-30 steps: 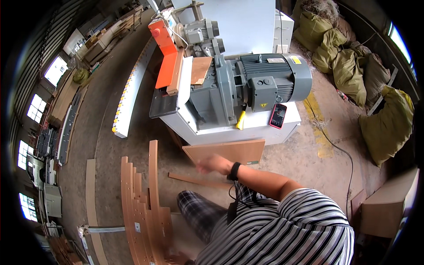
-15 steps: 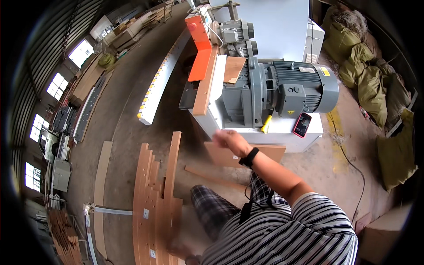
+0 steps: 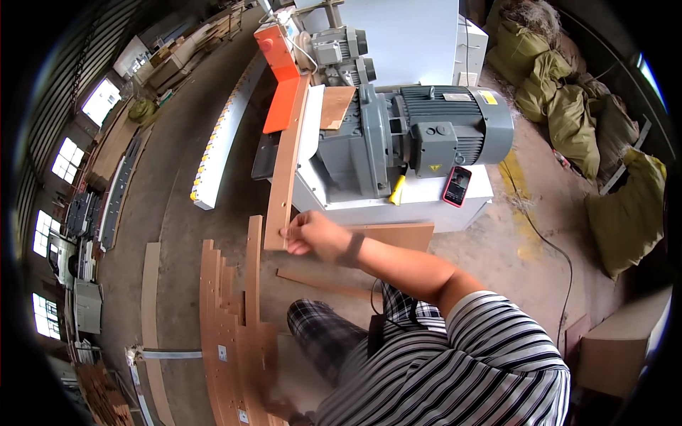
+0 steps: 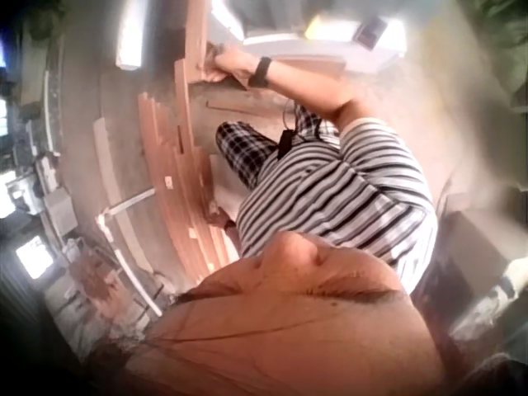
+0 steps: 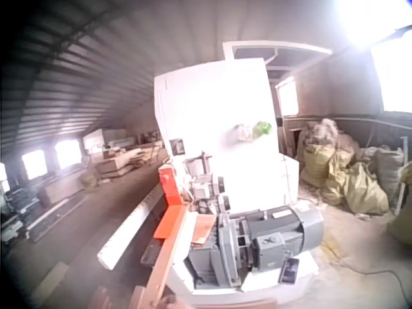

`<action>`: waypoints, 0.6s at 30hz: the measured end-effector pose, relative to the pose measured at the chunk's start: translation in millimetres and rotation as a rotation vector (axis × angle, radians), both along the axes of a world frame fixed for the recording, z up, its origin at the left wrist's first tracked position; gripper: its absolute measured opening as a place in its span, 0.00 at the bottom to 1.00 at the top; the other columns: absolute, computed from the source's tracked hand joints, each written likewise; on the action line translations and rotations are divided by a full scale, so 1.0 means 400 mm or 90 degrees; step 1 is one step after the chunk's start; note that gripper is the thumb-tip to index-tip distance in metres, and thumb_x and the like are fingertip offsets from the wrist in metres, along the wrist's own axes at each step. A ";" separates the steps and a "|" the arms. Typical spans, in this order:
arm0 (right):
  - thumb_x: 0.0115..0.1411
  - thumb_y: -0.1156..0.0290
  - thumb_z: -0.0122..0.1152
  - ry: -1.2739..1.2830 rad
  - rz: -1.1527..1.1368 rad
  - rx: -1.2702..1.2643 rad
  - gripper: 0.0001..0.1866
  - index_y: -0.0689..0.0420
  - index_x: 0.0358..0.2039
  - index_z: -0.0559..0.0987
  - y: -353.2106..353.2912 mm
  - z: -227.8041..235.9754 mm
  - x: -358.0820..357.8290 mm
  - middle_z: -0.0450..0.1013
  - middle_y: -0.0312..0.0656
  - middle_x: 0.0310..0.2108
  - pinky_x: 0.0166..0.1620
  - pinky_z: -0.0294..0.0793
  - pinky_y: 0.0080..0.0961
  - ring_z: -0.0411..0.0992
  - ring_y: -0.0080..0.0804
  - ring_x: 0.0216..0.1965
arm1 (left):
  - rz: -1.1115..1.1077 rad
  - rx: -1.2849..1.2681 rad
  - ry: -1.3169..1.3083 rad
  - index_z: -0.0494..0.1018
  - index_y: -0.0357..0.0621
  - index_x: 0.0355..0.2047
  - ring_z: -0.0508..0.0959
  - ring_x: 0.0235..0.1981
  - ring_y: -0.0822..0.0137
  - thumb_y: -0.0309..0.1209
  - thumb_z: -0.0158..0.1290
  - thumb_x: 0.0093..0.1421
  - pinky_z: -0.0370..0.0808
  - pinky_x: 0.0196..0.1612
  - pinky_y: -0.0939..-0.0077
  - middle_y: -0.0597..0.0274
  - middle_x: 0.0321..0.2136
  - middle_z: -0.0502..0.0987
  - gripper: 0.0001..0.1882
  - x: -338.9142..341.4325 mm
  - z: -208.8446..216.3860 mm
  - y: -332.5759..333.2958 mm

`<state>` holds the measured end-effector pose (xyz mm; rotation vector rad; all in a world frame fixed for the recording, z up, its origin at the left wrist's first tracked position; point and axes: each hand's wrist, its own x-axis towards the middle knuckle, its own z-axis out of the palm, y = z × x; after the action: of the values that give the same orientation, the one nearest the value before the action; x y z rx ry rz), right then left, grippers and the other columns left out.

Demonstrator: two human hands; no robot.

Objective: The person picks up thin wood strips from a machine and stacks them onto a table. After moving the strips, they walk over to another industrial machine and reach into its interior to remove accumulated wood fibers by hand.

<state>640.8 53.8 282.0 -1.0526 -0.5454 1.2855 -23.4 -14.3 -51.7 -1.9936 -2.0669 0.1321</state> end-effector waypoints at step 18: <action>0.59 0.61 0.62 0.038 0.115 -0.026 0.16 0.61 0.33 0.70 -0.073 -0.043 -0.141 0.74 0.41 0.25 0.28 0.79 0.19 0.75 0.26 0.24 | -0.158 -0.342 -1.318 0.48 0.44 0.64 0.70 0.53 0.52 0.40 0.43 0.67 0.68 0.53 0.63 0.48 0.47 0.70 0.30 0.882 0.789 0.015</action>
<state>584.5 24.4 264.7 -1.0129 -0.5820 1.4867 329.5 -8.3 264.0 -2.9834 -2.3750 -2.6698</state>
